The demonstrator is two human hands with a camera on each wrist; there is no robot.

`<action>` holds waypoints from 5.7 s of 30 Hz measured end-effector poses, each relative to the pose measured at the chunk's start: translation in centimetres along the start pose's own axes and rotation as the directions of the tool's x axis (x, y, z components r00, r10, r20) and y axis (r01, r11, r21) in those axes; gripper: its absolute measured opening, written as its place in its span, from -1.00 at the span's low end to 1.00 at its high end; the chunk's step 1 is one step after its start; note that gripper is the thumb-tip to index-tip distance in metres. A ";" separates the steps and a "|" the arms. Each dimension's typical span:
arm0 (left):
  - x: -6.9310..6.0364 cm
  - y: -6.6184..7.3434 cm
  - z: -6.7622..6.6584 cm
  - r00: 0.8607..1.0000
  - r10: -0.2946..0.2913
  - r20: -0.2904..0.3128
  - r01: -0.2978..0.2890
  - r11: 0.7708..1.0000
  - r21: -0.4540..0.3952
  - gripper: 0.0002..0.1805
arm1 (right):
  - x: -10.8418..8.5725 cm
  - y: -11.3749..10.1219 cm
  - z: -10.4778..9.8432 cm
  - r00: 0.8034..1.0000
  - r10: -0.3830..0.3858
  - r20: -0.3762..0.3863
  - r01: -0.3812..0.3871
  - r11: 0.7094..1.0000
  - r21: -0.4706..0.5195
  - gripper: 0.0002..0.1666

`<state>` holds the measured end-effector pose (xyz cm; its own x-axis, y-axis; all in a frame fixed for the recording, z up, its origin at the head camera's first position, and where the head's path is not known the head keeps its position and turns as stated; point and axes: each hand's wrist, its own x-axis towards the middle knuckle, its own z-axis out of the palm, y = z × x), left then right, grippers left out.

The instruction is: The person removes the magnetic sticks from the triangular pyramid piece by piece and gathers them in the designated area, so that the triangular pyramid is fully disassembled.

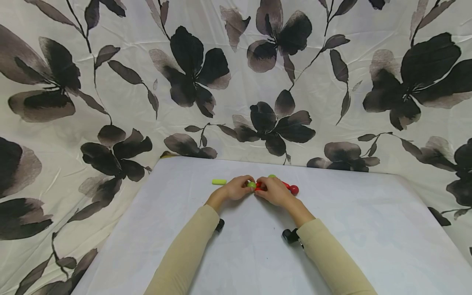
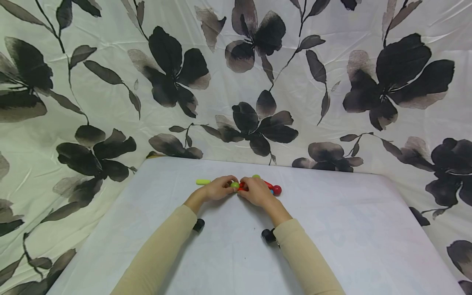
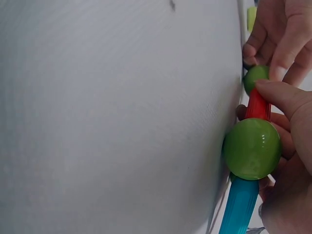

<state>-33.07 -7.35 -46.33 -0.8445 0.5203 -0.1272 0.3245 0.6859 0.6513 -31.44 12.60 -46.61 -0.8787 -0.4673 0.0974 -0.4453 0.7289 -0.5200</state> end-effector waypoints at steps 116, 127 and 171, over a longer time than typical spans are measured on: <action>-1.2 4.0 1.1 0.982 0.181 -0.049 -0.179 0.982 0.053 -0.61 | -5.9 1.4 -2.4 0.997 0.041 -0.064 -0.041 0.999 0.003 -0.71; -1.6 3.5 2.5 0.994 0.110 0.006 -0.110 0.988 0.104 -0.58 | -5.8 1.7 -2.1 0.998 -0.003 -0.069 0.003 1.000 0.002 -0.75; -1.3 3.8 2.4 0.999 0.031 0.038 -0.033 0.999 0.034 -0.83 | -5.7 1.3 -2.7 0.997 0.064 -0.034 -0.064 0.998 -0.011 -0.78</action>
<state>-29.72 -4.16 -45.46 -0.8173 0.5603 -0.1348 0.3660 0.6854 0.6295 -27.47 17.61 -45.58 -0.9106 -0.4029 0.0926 -0.3899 0.7627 -0.5161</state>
